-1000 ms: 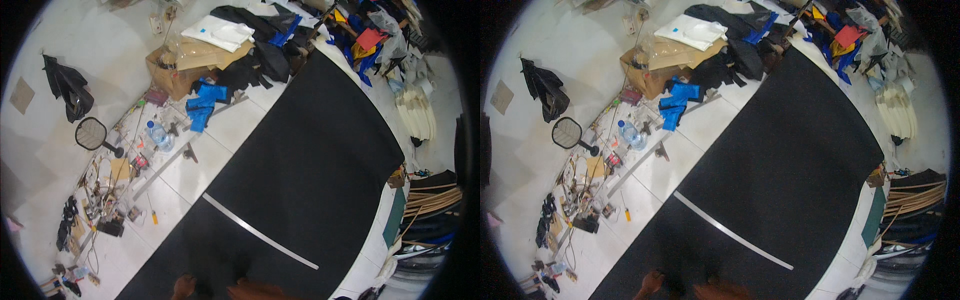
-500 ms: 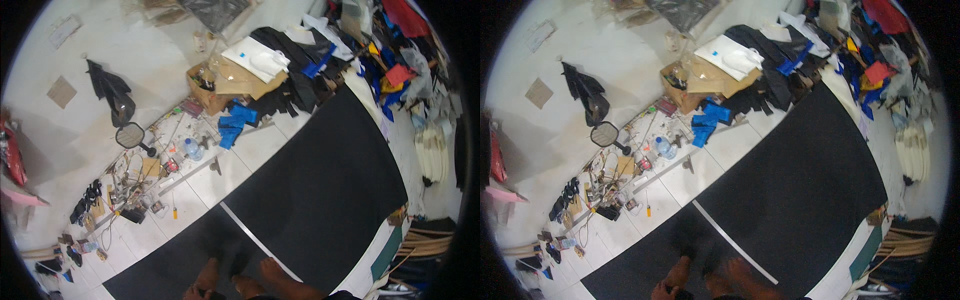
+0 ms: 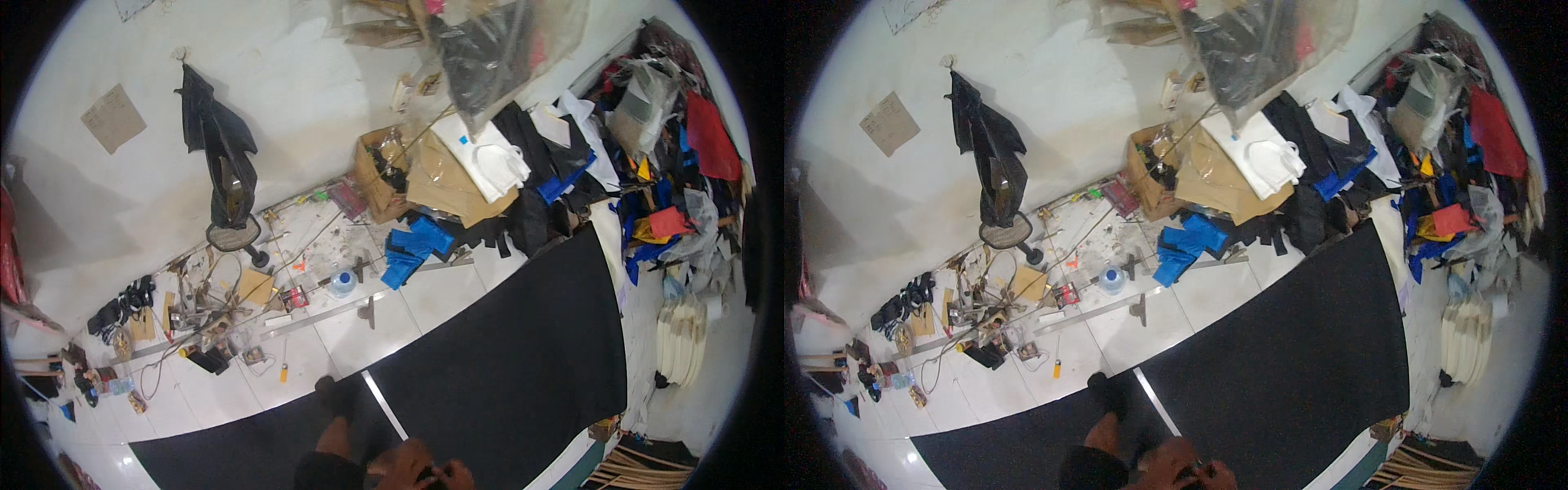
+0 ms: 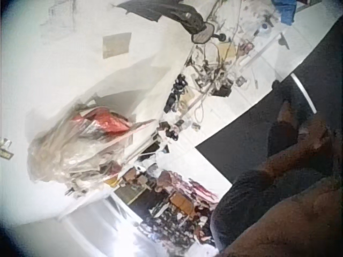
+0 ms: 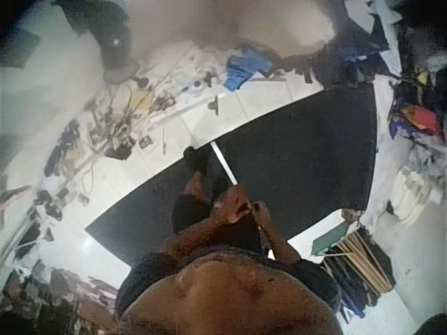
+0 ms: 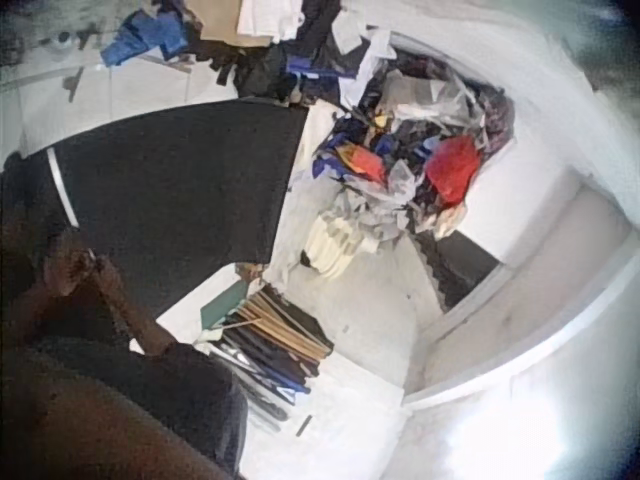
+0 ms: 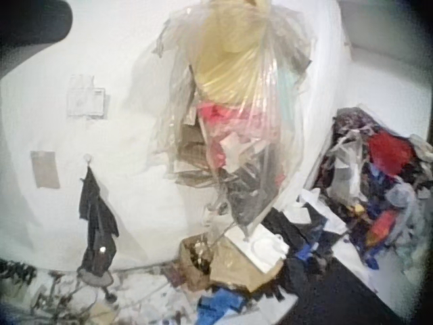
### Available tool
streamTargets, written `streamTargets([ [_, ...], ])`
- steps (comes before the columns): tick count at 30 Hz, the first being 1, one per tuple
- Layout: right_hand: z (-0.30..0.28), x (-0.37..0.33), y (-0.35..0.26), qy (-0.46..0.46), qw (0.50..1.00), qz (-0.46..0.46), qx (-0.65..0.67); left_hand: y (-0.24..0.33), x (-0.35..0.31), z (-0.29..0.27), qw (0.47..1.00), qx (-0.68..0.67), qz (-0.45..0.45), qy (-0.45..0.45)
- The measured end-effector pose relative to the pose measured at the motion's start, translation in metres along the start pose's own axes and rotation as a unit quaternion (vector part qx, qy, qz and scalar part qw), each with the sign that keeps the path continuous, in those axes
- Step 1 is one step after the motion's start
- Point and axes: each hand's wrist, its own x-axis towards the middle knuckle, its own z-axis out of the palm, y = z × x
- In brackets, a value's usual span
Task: The person marks a large piece of black material using a measuring stick and a marking tool, drawing a line across the width of the material.
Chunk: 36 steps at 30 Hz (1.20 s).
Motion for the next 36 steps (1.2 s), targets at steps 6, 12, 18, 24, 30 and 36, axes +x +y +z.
streamTargets([
  [6, -0.028, 0.139, -0.090, -0.015, 0.979, 0.025, -0.204, -0.022, 0.091, -0.076, 0.992, 0.006, -0.077, -0.099],
  [12, -0.045, 0.304, -0.089, 0.017, 0.966, -0.063, -0.249, -0.037, 0.194, -0.132, 0.960, 0.135, -0.242, -0.045],
  [18, -0.103, 0.399, -0.149, -0.033, 0.969, -0.064, -0.234, -0.031, 0.277, -0.148, 0.938, 0.152, -0.270, 0.154],
  [24, -0.167, 0.441, -0.162, -0.038, 0.969, -0.017, -0.244, 0.006, 0.274, -0.165, 0.876, 0.208, -0.404, 0.160],
  [30, -0.218, 0.530, -0.134, 0.027, 0.976, -0.134, -0.166, 0.050, 0.213, -0.200, 0.745, 0.104, -0.642, 0.149],
  [36, -0.210, 0.541, -0.299, -0.011, 0.996, -0.091, -0.017, 0.025, 0.198, -0.153, 0.715, -0.006, -0.691, 0.110],
])
